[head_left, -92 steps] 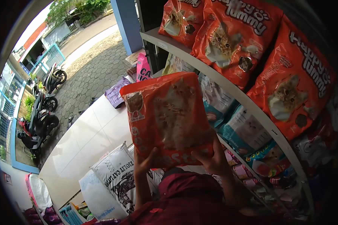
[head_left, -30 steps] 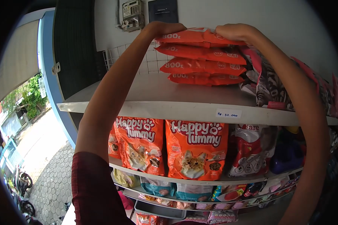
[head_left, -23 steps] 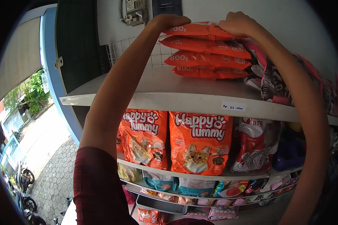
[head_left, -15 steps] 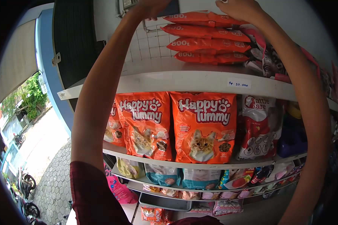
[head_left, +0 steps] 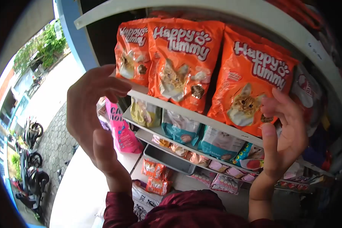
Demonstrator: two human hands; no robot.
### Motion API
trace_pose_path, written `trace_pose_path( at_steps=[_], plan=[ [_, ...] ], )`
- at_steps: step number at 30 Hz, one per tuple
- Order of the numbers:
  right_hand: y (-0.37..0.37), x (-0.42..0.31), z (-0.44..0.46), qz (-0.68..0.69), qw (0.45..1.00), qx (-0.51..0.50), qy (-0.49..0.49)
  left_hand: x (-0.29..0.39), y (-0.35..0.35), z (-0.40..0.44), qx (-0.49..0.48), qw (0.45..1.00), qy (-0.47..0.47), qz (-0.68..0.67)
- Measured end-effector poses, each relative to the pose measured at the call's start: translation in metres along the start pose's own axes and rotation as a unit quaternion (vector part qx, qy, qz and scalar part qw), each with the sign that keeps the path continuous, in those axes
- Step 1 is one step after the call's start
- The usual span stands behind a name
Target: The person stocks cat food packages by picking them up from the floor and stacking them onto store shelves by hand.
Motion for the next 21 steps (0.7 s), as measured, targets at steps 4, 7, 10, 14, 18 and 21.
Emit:
trace_pose_path(
  at_steps=[4, 7, 10, 14, 18, 21],
  plan=[
    [0.049, 0.020, -0.033, 0.120, 0.988, -0.077, 0.053, 0.005, -0.023, -0.066, 0.069, 0.993, -0.077, 0.060],
    [0.081, 0.033, -0.055, 0.206, 0.961, -0.173, 0.069, 0.016, -0.031, -0.115, 0.108, 0.979, -0.131, 0.112],
    [0.115, 0.047, -0.081, 0.260, 0.927, -0.261, 0.072, 0.017, -0.031, -0.162, 0.150, 0.959, -0.184, 0.156],
    [0.171, 0.059, -0.145, 0.295, 0.857, -0.406, 0.115, 0.003, -0.040, -0.258, 0.204, 0.902, -0.336, 0.178],
    [0.245, 0.072, -0.239, 0.282, 0.779, -0.530, 0.181, -0.044, -0.047, -0.386, 0.289, 0.827, -0.450, 0.174],
    [0.314, 0.089, -0.340, 0.276, 0.706, -0.604, 0.247, -0.097, -0.047, -0.515, 0.371, 0.742, -0.536, 0.159]
  ],
)
Point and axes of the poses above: each hand's wrist, its own z-axis towards the middle knuckle, its own y-axis out of the palm, x = y × z, the point moved 1 cm from there along z, towards the middle knuckle, and after that the axes turned 11 degrees about -z, right-handed, at the moved point
